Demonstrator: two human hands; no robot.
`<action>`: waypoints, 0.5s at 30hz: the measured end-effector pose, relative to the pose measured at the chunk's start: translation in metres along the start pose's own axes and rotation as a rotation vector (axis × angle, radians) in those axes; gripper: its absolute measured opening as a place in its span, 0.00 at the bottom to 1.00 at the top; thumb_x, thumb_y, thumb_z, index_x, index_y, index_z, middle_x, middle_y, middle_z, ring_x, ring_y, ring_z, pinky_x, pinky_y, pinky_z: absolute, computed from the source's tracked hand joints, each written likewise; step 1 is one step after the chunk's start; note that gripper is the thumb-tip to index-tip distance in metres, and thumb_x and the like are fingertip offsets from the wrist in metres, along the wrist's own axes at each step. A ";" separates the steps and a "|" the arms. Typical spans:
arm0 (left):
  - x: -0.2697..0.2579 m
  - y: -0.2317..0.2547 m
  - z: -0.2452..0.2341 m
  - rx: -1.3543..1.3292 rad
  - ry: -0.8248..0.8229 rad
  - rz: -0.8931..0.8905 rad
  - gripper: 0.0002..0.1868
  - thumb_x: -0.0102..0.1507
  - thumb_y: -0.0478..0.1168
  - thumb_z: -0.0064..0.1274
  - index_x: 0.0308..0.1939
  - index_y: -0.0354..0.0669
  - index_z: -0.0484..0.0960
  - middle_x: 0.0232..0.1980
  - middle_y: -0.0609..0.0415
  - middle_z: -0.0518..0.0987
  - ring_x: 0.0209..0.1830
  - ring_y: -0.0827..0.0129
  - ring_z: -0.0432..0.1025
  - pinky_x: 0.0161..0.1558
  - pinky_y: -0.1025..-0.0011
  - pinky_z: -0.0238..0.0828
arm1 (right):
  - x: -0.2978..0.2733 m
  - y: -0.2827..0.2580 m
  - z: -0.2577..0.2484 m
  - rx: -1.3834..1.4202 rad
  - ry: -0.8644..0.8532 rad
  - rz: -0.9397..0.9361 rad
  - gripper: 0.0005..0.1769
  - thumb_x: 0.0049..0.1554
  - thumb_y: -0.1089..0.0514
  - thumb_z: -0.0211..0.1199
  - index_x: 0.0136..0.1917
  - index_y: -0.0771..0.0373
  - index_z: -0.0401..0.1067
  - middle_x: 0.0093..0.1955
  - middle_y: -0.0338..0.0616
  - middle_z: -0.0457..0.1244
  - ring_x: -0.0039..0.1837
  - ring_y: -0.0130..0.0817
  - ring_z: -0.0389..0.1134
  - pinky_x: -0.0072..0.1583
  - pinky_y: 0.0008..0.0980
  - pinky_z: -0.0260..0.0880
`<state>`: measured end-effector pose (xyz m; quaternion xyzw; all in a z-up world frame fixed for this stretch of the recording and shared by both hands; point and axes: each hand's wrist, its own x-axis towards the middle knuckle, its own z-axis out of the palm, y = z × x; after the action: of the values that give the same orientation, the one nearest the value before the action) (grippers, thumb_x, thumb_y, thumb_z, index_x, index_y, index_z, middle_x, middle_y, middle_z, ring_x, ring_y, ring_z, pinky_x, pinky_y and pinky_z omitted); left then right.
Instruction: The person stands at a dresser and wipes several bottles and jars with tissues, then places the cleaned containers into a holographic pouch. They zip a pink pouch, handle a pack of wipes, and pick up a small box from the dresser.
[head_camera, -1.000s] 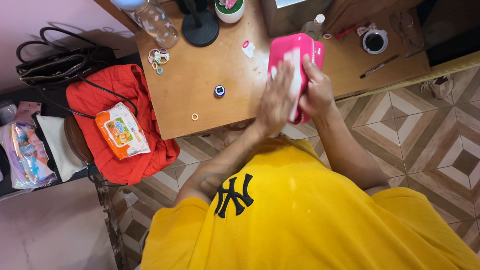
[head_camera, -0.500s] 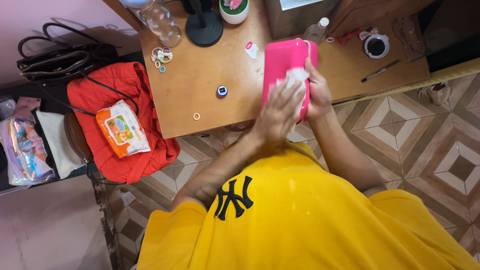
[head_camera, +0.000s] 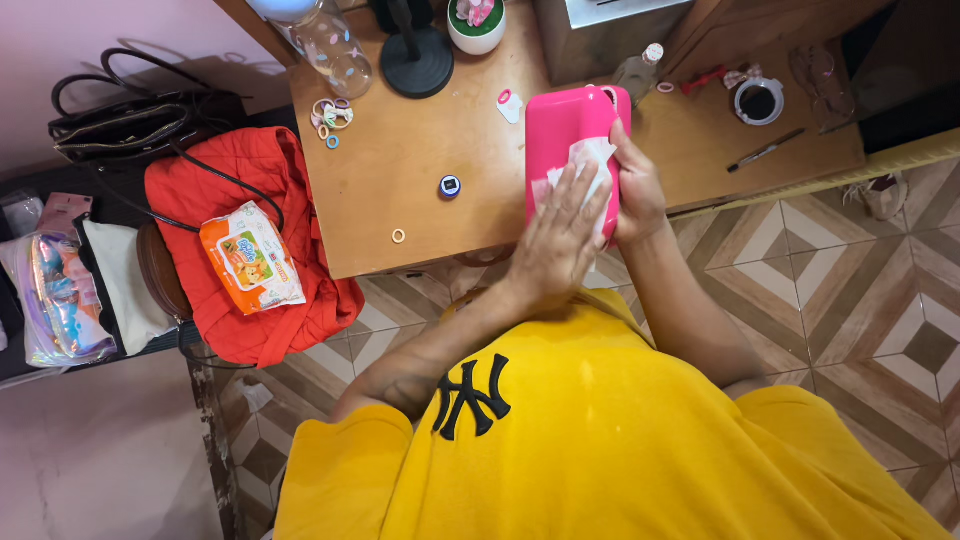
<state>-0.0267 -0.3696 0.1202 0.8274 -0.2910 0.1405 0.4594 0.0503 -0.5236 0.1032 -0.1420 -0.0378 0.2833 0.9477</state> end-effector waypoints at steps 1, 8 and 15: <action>0.005 -0.003 -0.001 0.093 0.032 -0.010 0.28 0.74 0.44 0.43 0.78 0.42 0.63 0.83 0.45 0.55 0.87 0.48 0.44 0.84 0.46 0.37 | 0.000 0.002 0.000 -0.037 0.053 -0.011 0.29 0.75 0.43 0.44 0.79 0.64 0.61 0.74 0.53 0.61 0.74 0.46 0.63 0.77 0.49 0.61; 0.094 -0.048 -0.024 -0.089 0.082 -0.474 0.21 0.72 0.49 0.41 0.65 0.46 0.74 0.72 0.46 0.71 0.74 0.54 0.62 0.75 0.55 0.55 | -0.015 -0.002 0.014 -0.438 0.049 -0.044 0.24 0.75 0.48 0.46 0.75 0.67 0.62 0.67 0.54 0.66 0.67 0.43 0.69 0.72 0.44 0.68; 0.062 -0.073 -0.012 -1.701 0.245 -0.443 0.27 0.77 0.50 0.30 0.76 0.43 0.64 0.77 0.57 0.70 0.72 0.76 0.69 0.74 0.76 0.63 | -0.026 -0.007 0.012 -0.536 0.003 -0.250 0.22 0.70 0.53 0.61 0.71 0.69 0.66 0.66 0.53 0.66 0.65 0.41 0.71 0.69 0.41 0.73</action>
<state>0.0674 -0.3521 0.1085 0.2224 -0.0789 -0.1277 0.9633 0.0304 -0.5402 0.1172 -0.3818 -0.1273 0.1441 0.9040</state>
